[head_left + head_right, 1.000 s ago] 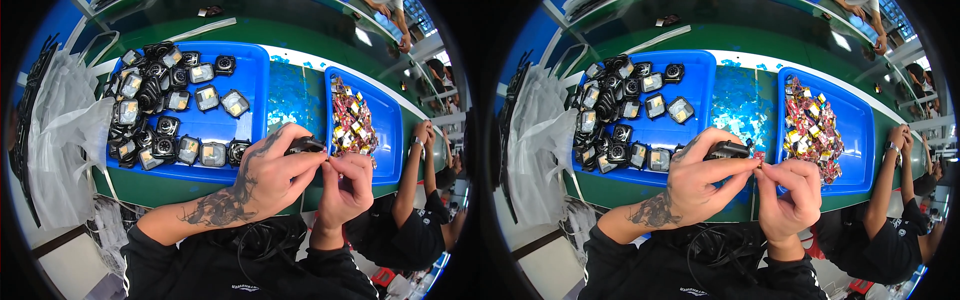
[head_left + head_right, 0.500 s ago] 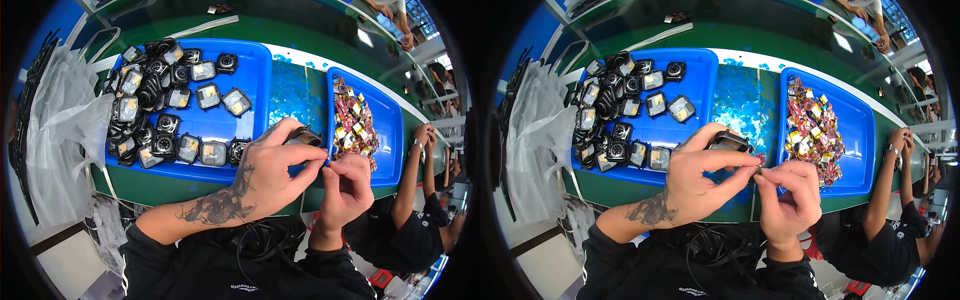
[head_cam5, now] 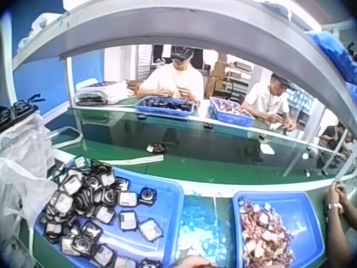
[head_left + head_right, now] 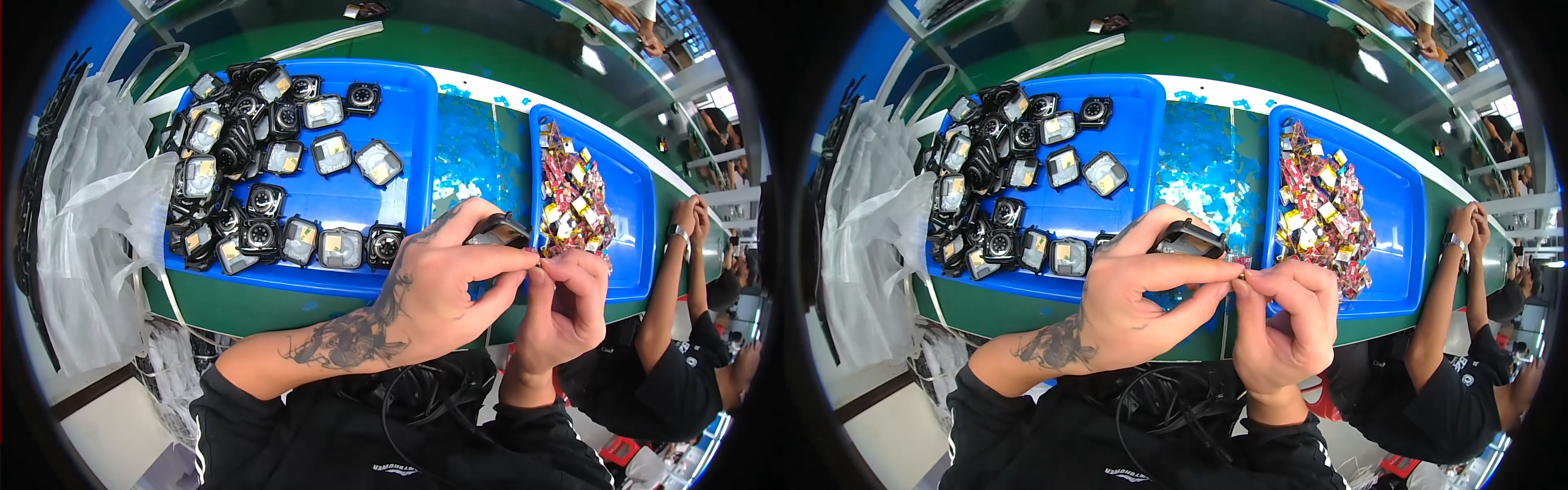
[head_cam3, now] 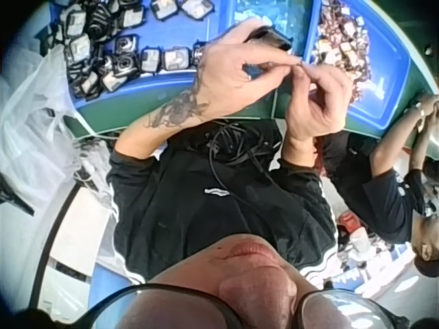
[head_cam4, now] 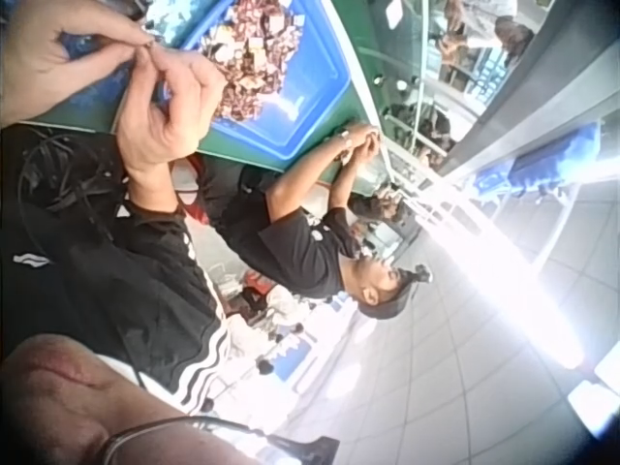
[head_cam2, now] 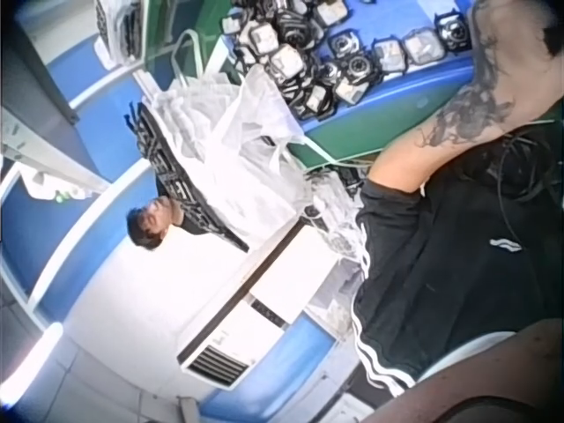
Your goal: Manually assembling small electronic components on a production line bench.
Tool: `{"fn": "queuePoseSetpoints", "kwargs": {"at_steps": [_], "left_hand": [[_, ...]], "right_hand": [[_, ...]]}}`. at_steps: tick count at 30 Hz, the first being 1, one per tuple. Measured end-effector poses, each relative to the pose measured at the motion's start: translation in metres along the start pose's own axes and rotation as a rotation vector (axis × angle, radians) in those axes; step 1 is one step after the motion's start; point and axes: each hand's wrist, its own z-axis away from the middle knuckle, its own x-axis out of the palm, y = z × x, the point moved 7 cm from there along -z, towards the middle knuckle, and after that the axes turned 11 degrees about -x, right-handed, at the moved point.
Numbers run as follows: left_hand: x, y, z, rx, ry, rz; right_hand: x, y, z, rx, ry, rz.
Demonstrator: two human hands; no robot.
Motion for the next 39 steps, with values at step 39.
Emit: {"fn": "queuePoseSetpoints", "kwargs": {"at_steps": [39], "left_hand": [[0.0,0.011,0.004,0.202,0.128,-0.204]], "right_hand": [[-0.001,0.002,0.007,0.061,0.034,-0.062]]}}
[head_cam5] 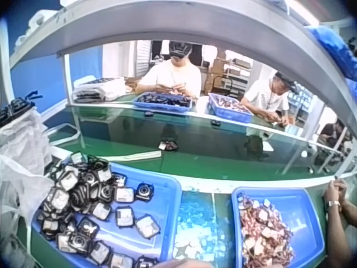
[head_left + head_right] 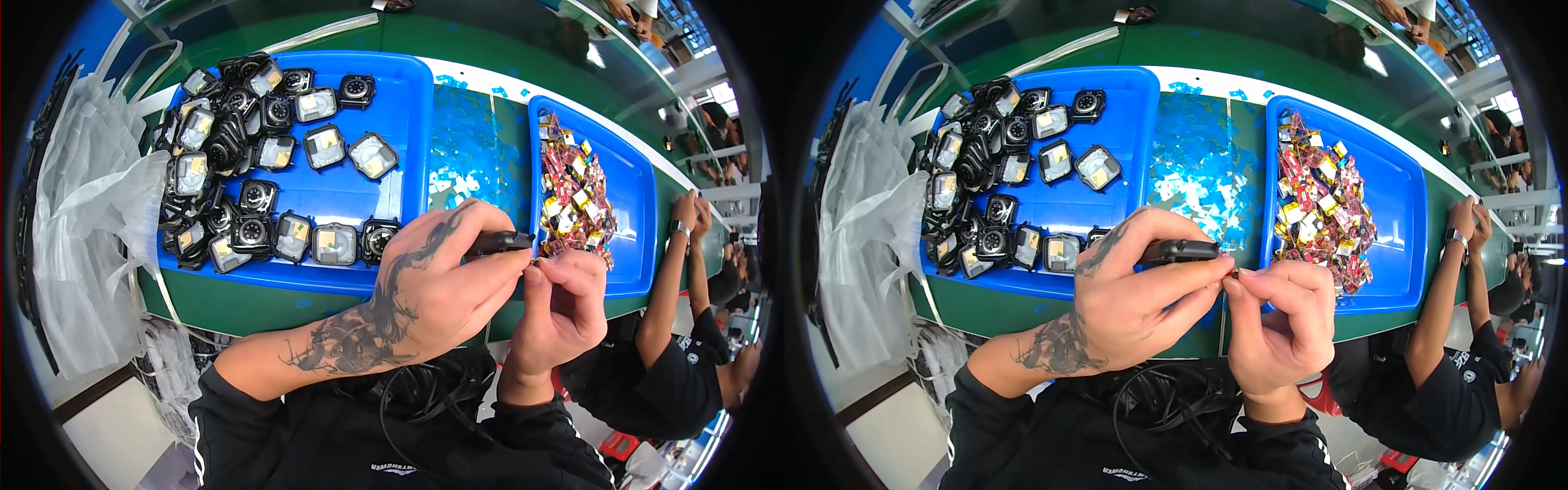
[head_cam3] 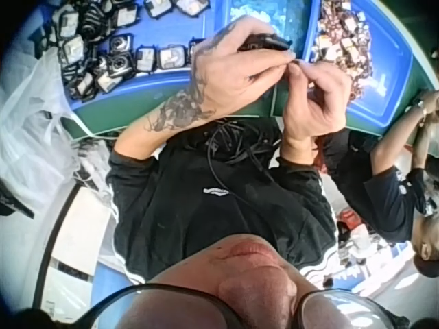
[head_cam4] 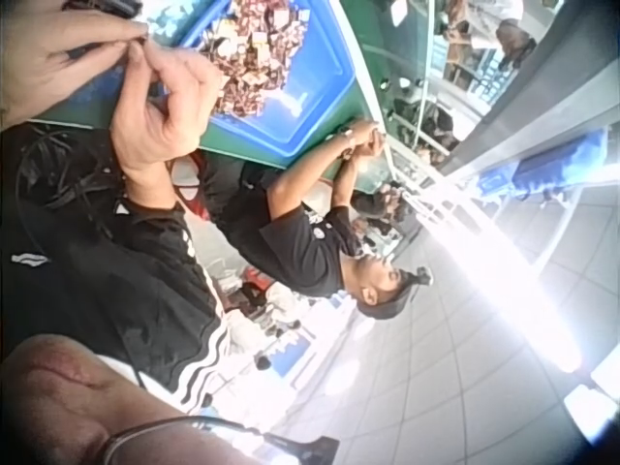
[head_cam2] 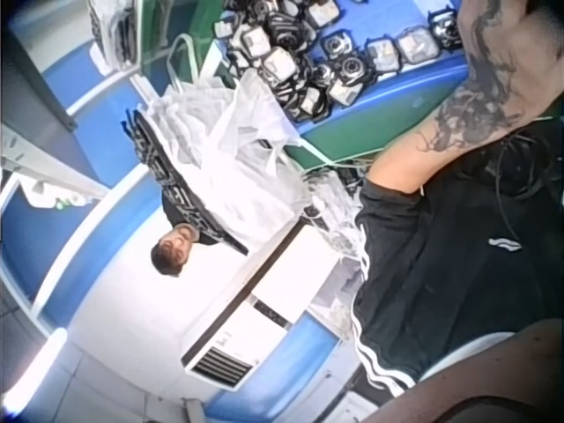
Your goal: Manually assembling small electronic components on a production line bench.
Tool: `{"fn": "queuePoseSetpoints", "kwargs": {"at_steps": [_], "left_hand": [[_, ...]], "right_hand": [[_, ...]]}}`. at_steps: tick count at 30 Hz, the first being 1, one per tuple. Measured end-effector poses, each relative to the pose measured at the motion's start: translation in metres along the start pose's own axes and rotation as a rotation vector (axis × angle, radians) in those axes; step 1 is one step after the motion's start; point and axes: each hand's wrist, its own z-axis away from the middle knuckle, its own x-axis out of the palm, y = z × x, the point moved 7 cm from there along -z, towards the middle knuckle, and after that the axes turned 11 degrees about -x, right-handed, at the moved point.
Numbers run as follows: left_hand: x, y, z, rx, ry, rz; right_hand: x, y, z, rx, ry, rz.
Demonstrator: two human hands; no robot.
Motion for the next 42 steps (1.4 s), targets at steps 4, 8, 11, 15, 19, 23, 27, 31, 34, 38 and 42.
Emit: {"fn": "queuePoseSetpoints", "kwargs": {"at_steps": [4,8,11,15,19,23,27,31,34,38,42], "left_hand": [[0.0,0.002,0.001,0.05,0.014,0.007],[0.0,0.003,0.002,0.062,0.005,0.001],[-0.001,0.004,0.002,0.073,0.009,0.015],[0.001,0.003,0.002,0.069,-0.004,-0.007],[0.002,0.003,0.002,0.05,0.009,0.018],[0.0,0.001,0.001,0.023,0.013,0.027],[0.0,0.0,0.002,0.019,0.016,0.023],[0.001,0.001,0.002,0.018,0.013,-0.003],[0.001,0.002,0.004,0.051,0.009,-0.047],[0.0,0.002,0.003,0.043,0.012,-0.039],[0.0,0.003,0.003,0.053,0.014,-0.024]], "right_hand": [[-0.001,0.003,0.0,0.026,0.001,-0.019],[-0.002,0.003,-0.003,0.041,-0.01,-0.063],[-0.002,0.003,-0.003,0.063,-0.011,-0.079],[-0.003,0.008,-0.001,0.101,0.016,-0.143],[-0.005,0.001,-0.005,0.018,-0.031,-0.043],[-0.003,-0.002,-0.002,-0.042,-0.016,0.006],[-0.003,-0.005,-0.001,-0.049,-0.013,0.063],[-0.001,-0.007,-0.002,-0.064,-0.023,0.096],[-0.002,-0.003,0.0,-0.044,-0.018,0.05],[-0.003,-0.003,0.0,-0.025,-0.006,0.017],[-0.005,-0.001,0.001,-0.011,-0.008,-0.012]]}}
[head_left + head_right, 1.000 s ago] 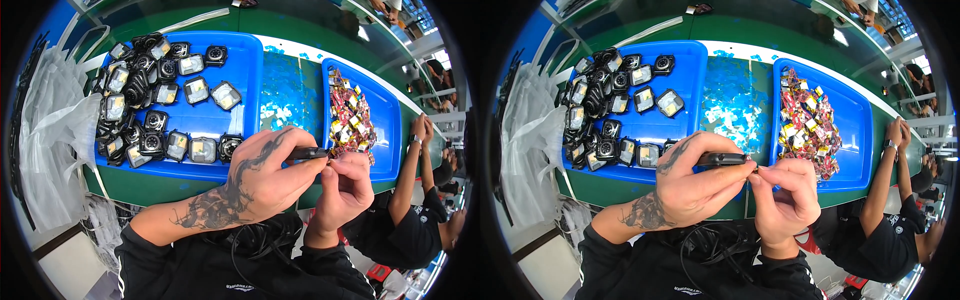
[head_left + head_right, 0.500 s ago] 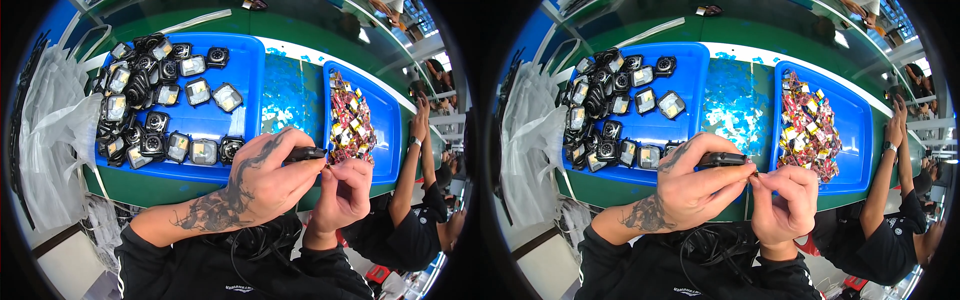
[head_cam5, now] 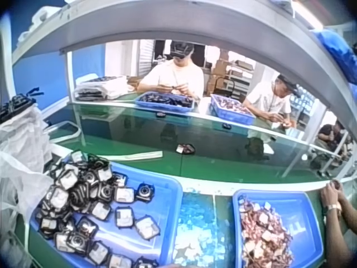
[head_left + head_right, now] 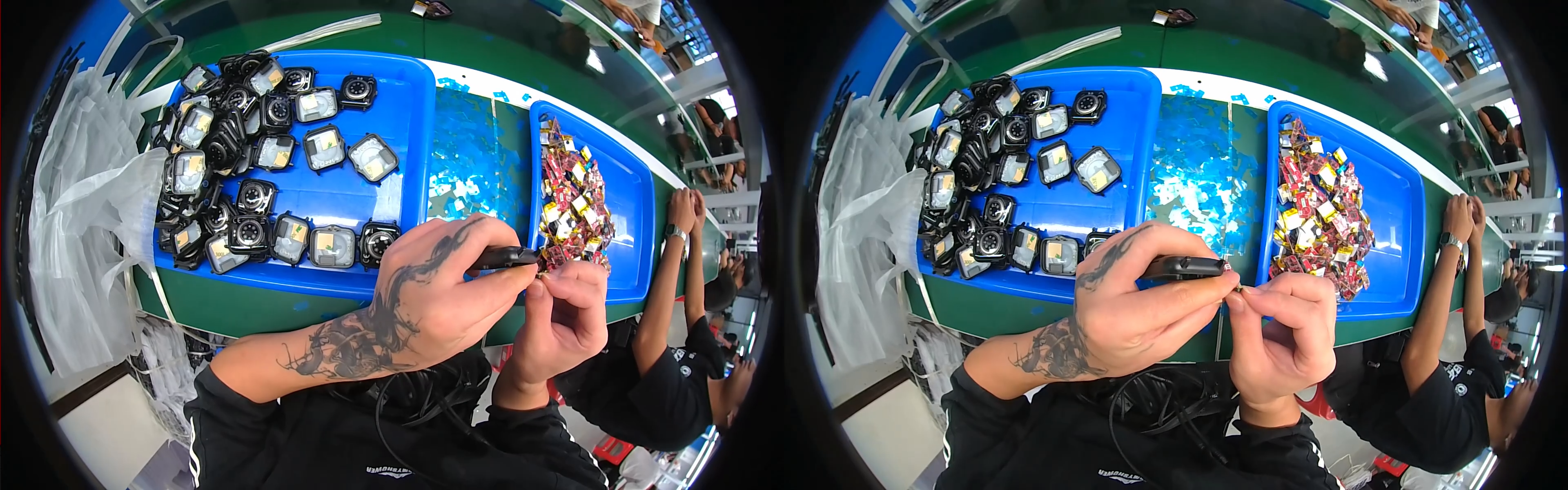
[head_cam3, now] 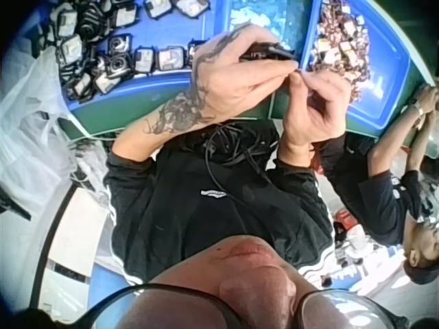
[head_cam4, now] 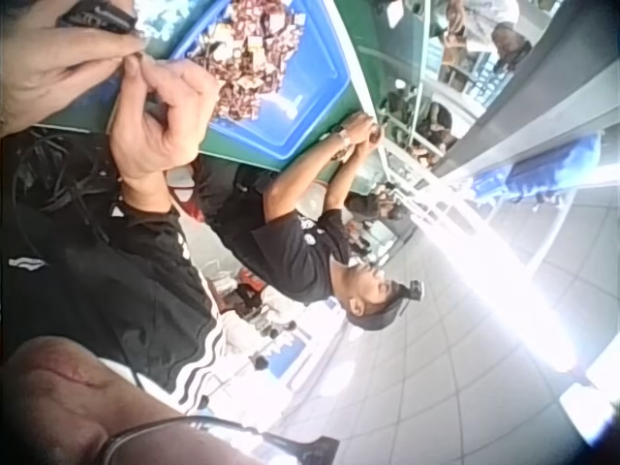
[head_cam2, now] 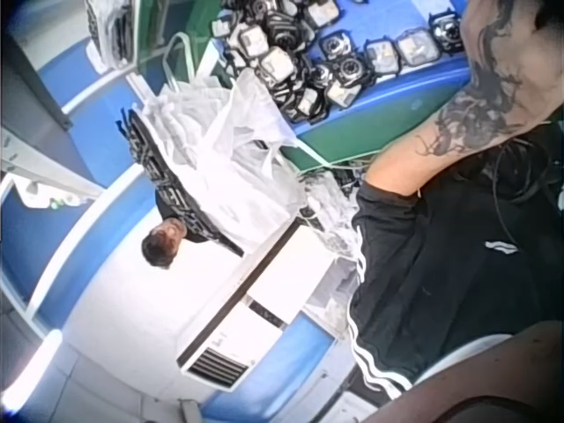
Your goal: Manually assembling small electronic components on a production line bench.
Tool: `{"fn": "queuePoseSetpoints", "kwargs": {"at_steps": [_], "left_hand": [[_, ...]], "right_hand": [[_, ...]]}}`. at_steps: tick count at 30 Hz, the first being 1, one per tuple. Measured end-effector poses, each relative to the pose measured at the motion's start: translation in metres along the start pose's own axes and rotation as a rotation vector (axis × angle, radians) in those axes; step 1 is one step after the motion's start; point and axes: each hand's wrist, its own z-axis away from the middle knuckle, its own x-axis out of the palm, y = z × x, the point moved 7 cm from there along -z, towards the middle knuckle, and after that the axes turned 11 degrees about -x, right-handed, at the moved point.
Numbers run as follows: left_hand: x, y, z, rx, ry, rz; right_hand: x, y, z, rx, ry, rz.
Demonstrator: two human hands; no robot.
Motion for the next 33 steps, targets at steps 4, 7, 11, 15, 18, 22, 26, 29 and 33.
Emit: {"fn": "queuePoseSetpoints", "kwargs": {"at_steps": [4,7,11,15,18,22,26,29,33], "left_hand": [[-0.001,0.002,0.0,0.008,0.004,0.009],[-0.001,0.001,0.0,-0.016,-0.028,0.043],[0.001,-0.001,-0.001,-0.055,-0.071,0.097],[0.002,0.002,-0.002,-0.008,-0.107,0.108],[0.002,0.003,-0.002,0.008,-0.12,0.089],[0.004,0.003,-0.003,-0.001,-0.114,0.073],[0.002,-0.006,-0.004,-0.127,-0.123,0.1],[0.002,-0.003,-0.005,-0.104,-0.118,0.133],[0.005,0.001,-0.002,-0.025,-0.123,0.022]], "right_hand": [[0.001,0.007,0.0,0.104,0.011,-0.179],[0.002,0.012,0.005,0.262,-0.007,-0.301],[0.001,0.016,0.004,0.296,-0.03,-0.403],[0.005,0.023,0.005,0.466,-0.045,-0.641],[0.01,0.025,0.006,0.549,-0.066,-0.708],[0.016,0.024,0.007,0.592,-0.078,-0.674],[0.015,0.024,0.008,0.562,-0.09,-0.672],[0.008,0.025,0.008,0.506,-0.108,-0.706],[0.01,0.025,0.008,0.502,-0.121,-0.705]]}}
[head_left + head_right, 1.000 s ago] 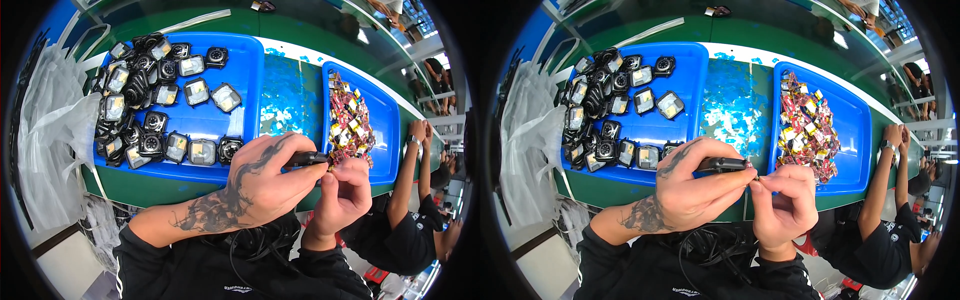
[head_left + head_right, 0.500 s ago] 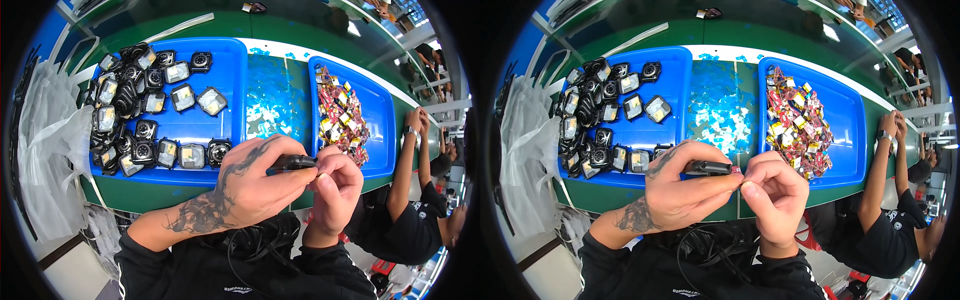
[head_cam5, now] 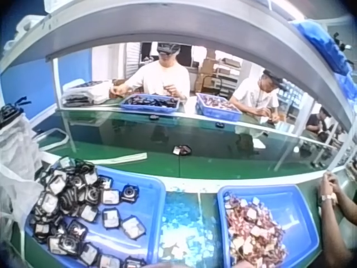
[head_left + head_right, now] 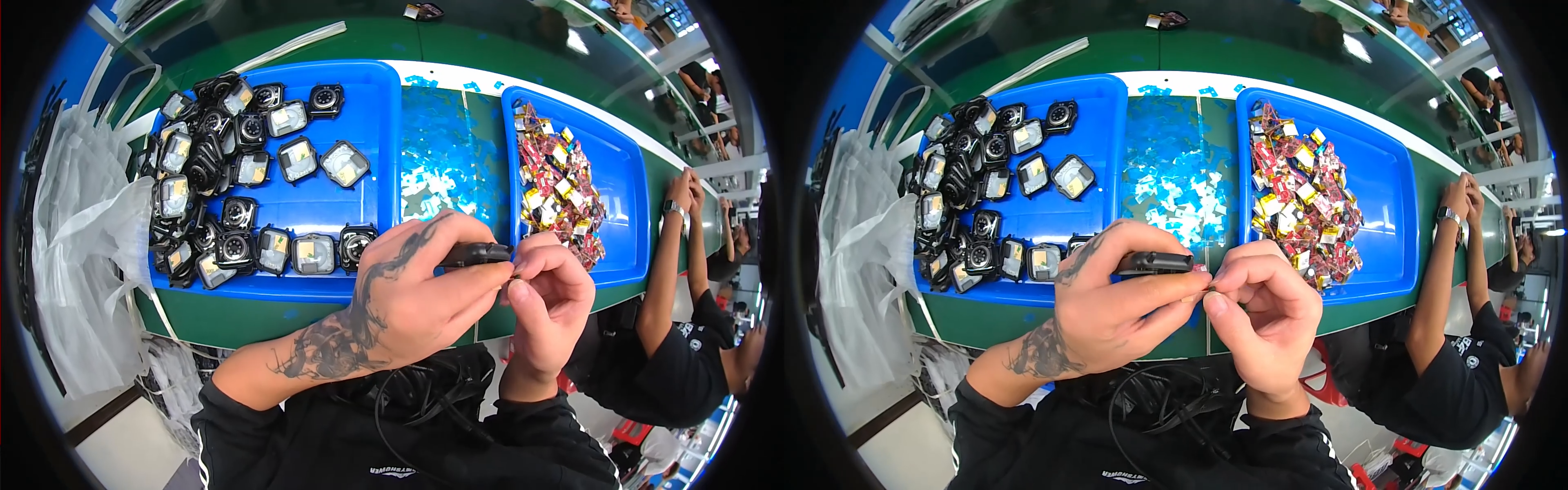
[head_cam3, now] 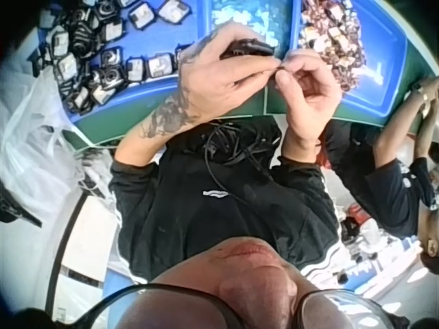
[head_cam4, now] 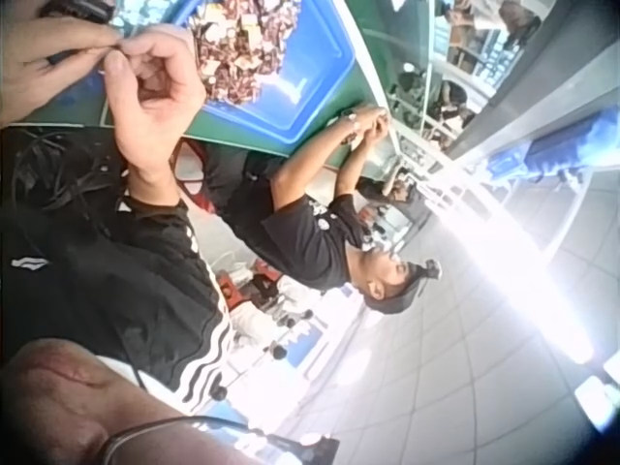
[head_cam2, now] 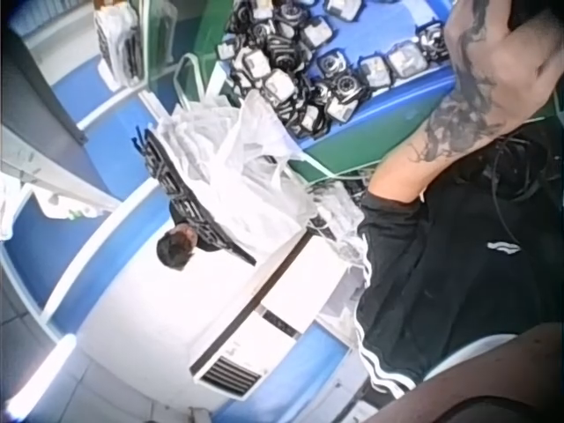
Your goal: Manually assembling small electronic components on a production line bench.
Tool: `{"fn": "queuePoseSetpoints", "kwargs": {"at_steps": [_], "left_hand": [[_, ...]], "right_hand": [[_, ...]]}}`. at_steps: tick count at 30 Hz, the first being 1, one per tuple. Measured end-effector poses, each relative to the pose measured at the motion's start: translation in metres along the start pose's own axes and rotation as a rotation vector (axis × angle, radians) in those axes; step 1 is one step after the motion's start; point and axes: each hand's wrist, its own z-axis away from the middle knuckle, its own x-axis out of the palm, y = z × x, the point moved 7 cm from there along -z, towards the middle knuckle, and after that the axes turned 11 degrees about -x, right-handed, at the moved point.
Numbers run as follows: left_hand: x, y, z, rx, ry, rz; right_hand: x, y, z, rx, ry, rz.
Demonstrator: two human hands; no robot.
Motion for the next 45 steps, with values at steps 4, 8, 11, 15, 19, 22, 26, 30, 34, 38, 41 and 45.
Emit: {"fn": "queuePoseSetpoints", "kwargs": {"at_steps": [4,8,11,15,19,22,26,30,34,38,41,45], "left_hand": [[0.0,0.003,0.003,0.098,0.054,-0.06],[0.0,0.003,0.005,0.148,0.051,-0.095],[-0.001,0.009,0.006,0.249,0.082,-0.138],[0.002,0.007,0.006,0.237,0.056,-0.164],[0.002,0.006,0.005,0.198,0.052,-0.161],[0.001,0.007,-0.001,0.077,0.018,-0.085],[-0.01,-0.003,-0.006,-0.088,0.053,0.067],[-0.007,-0.02,-0.008,-0.245,-0.016,0.092],[0.005,-0.022,-0.006,-0.334,-0.112,0.186],[0.006,-0.029,-0.005,-0.448,-0.156,0.34],[0.004,-0.031,-0.007,-0.436,-0.137,0.455],[0.008,-0.041,-0.001,-0.593,-0.166,0.762]], "right_hand": [[0.001,0.001,0.0,-0.004,-0.007,-0.013],[0.0,0.004,0.001,0.028,-0.009,-0.016],[0.003,0.0,-0.002,0.008,0.009,-0.007],[0.007,0.006,-0.003,0.045,0.01,-0.015],[0.005,0.01,-0.002,0.025,-0.004,0.032],[0.002,0.008,-0.002,0.057,0.082,-0.052],[-0.009,0.009,-0.005,0.084,0.235,-0.249],[-0.008,0.015,-0.005,0.114,0.263,-0.395],[-0.004,0.019,0.0,0.157,0.359,-0.511],[0.003,0.023,0.003,0.225,0.349,-0.605],[0.012,0.029,0.006,0.318,0.318,-0.714],[0.024,0.031,0.009,0.351,0.245,-0.843]]}}
